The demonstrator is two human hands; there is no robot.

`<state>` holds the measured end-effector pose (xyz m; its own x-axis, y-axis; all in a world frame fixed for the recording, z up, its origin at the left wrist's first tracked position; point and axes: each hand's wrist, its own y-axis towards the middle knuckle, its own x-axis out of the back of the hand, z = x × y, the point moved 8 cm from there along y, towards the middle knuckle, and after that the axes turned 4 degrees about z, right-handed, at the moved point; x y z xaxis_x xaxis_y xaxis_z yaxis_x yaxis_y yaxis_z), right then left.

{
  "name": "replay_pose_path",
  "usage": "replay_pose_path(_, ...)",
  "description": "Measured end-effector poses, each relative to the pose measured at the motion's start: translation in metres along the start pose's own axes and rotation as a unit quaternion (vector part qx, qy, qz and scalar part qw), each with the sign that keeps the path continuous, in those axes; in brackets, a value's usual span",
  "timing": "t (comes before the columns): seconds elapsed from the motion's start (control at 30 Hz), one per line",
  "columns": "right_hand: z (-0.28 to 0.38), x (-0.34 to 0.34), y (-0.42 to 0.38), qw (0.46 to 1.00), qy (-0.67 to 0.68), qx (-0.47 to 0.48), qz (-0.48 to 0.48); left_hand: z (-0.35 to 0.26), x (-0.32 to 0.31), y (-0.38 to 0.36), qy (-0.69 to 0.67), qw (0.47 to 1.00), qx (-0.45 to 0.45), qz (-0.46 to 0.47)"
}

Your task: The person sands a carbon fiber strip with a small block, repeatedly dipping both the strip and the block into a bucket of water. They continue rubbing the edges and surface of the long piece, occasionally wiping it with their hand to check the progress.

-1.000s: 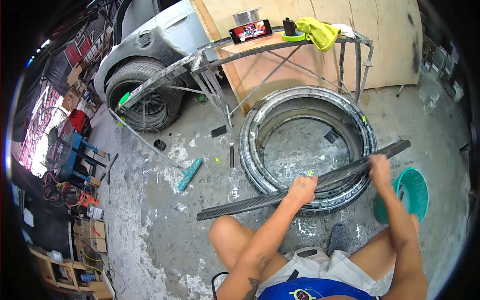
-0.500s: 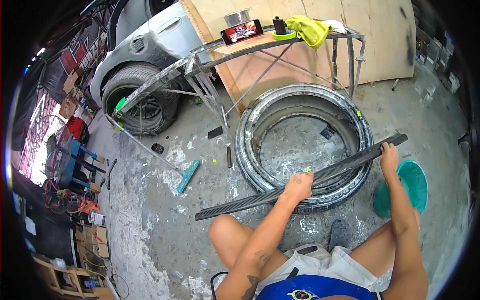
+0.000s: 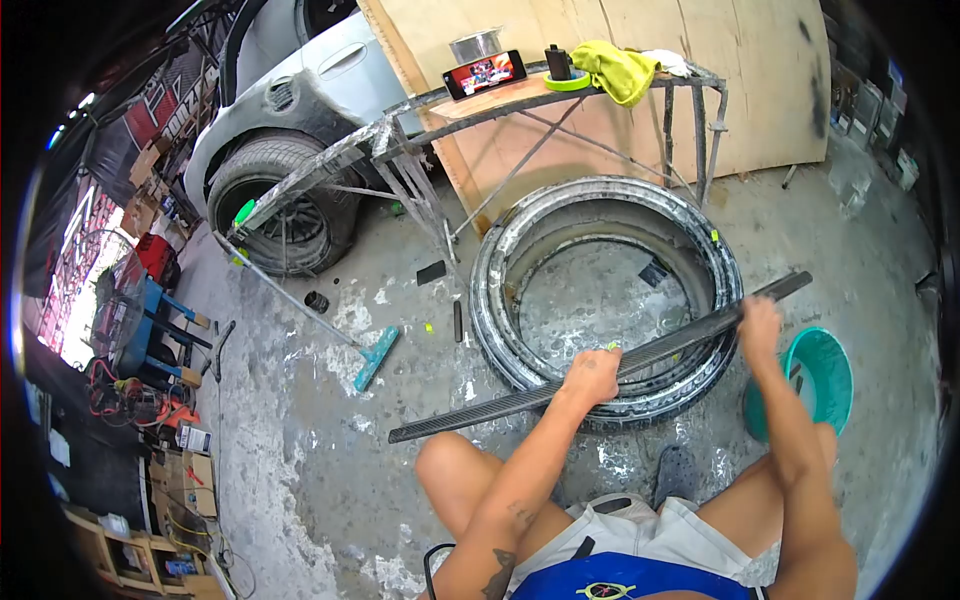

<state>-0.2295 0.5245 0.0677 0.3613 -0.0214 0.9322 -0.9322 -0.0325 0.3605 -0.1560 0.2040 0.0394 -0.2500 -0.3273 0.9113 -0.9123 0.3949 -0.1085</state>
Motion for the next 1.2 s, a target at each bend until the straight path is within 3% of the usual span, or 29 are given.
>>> replay_pose_path(0.03, 0.024, -0.005, -0.012, 0.999, 0.015, 0.035, 0.035, -0.001, 0.003, 0.001, -0.001, 1.0, -0.001, -0.004)
replay_pose_path(0.1, 0.068, 0.025, -0.046, 0.987, 0.095, 0.119, -0.054, -0.004, 0.0, -0.001, 0.006, 1.0, -0.011, 0.0)
replay_pose_path(0.17, 0.048, 0.022, -0.037, 0.973, 0.162, 0.162, -0.024, -0.003, -0.001, -0.002, 0.01, 1.0, -0.011, -0.015)
replay_pose_path(0.23, 0.005, 0.013, -0.01, 0.993, 0.08, 0.082, -0.013, -0.002, -0.001, -0.001, 0.004, 1.0, -0.003, 0.007)
replay_pose_path(0.27, -0.018, 0.021, -0.002, 0.995, 0.072, 0.032, -0.057, -0.002, -0.003, -0.002, 0.004, 1.0, -0.003, 0.009)
replay_pose_path(0.3, -0.019, 0.02, 0.002, 0.995, 0.072, 0.031, -0.056, -0.002, -0.004, -0.002, 0.007, 1.0, -0.003, 0.008)
replay_pose_path(0.37, -0.032, 0.018, 0.011, 0.996, 0.038, -0.063, -0.059, -0.002, -0.002, -0.001, 0.008, 1.0, -0.003, 0.004)
replay_pose_path(0.4, -0.016, 0.01, 0.005, 0.999, 0.026, -0.021, -0.014, -0.002, 0.0, -0.002, 0.005, 1.0, -0.003, 0.009)
replay_pose_path(0.43, 0.008, 0.013, -0.012, 0.995, 0.069, 0.032, -0.067, -0.001, 0.003, 0.0, 0.001, 1.0, -0.003, 0.011)
replay_pose_path(0.5, 0.057, 0.01, -0.035, 0.987, 0.107, 0.111, 0.055, -0.001, 0.005, 0.0, -0.005, 1.0, -0.005, 0.008)
replay_pose_path(0.57, 0.065, 0.036, -0.042, 0.98, 0.119, 0.158, -0.019, -0.001, 0.007, 0.003, -0.015, 1.0, -0.006, 0.006)
replay_pose_path(0.7, 0.008, 0.02, 0.01, 0.996, 0.007, 0.09, -0.005, 0.004, 0.004, 0.003, -0.012, 0.999, 0.017, 0.044)
replay_pose_path(0.77, -0.018, 0.017, 0.025, 0.998, 0.0, -0.053, 0.019, 0.003, 0.008, 0.003, -0.014, 0.999, 0.016, 0.03)
replay_pose_path(0.8, -0.003, 0.023, 0.019, 0.999, 0.021, -0.008, -0.041, 0.001, 0.008, 0.004, -0.015, 0.999, 0.011, 0.028)
replay_pose_path(0.97, 0.079, 0.042, -0.036, 0.967, 0.139, 0.21, -0.041, 0.007, 0.004, 0.004, -0.011, 0.999, 0.021, 0.025)
replay_pose_path(1.03, 0.028, 0.028, -0.016, 0.971, 0.124, 0.188, -0.076, 0.002, 0.003, 0.0, -0.015, 0.999, 0.013, 0.031)
replay_pose_path(1.07, -0.007, 0.015, 0.002, 0.986, 0.11, 0.107, -0.065, 0.002, 0.004, 0.001, -0.006, 0.999, 0.018, 0.03)
replay_pose_path(1.1, -0.021, 0.011, 0.015, 0.986, 0.11, 0.106, -0.065, 0.001, 0.005, 0.001, 0.003, 0.999, 0.023, 0.029)
replay_pose_path(1.17, -0.056, -0.007, 0.034, 0.999, 0.029, -0.041, 0.01, 0.004, 0.002, 0.001, 0.004, 1.0, 0.022, 0.021)
replay_pose_path(1.2, -0.03, 0.005, 0.023, 0.998, 0.049, 0.009, -0.029, 0.003, -0.001, 0.002, 0.002, 1.0, 0.019, 0.016)
